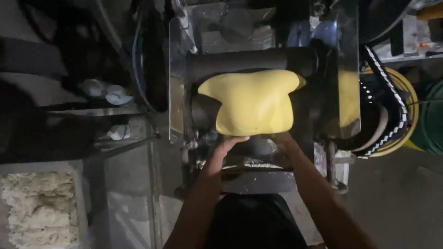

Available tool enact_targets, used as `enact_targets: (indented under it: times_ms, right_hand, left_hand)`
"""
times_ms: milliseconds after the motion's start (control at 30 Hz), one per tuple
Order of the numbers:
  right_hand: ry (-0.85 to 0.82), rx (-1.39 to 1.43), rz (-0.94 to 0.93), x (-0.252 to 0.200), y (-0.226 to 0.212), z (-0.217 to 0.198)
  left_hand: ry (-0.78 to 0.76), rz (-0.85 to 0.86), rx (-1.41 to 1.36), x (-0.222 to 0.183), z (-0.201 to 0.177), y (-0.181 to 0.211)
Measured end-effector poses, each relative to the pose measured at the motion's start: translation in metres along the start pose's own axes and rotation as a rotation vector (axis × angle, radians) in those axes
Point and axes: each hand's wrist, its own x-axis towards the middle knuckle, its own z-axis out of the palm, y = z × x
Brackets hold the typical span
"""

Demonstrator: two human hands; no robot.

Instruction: Use a dough sheeting machine to flatten and roll a piece of yellow dough.

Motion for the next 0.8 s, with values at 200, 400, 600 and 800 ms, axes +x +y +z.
enact_targets:
  times_ms: [200, 400, 600, 800]
  right_hand:
    - [-0.401, -0.115, 0.054, 0.025, -0.022, -0.024]
    - [-0.711, -0.221, 0.053, -0.002, -0.029, -0.024]
    - [-0.114, 0.747, -0.249, -0.092, -0.051, 0.024]
    - [0.015, 1.004, -0.415, -0.152, -0.111, 0.013]
  left_hand:
    - [-0.435, 0.058, -0.382, 0.015, 0.019, 0.085]
    - [-0.327, 0.013, -0.115, -0.032, 0.028, 0.154]
    - [0.002, -0.017, -0.374, -0.065, 0.045, 0.111]
    - [0.113, 0.098, -0.528, -0.113, 0.009, 0.141]
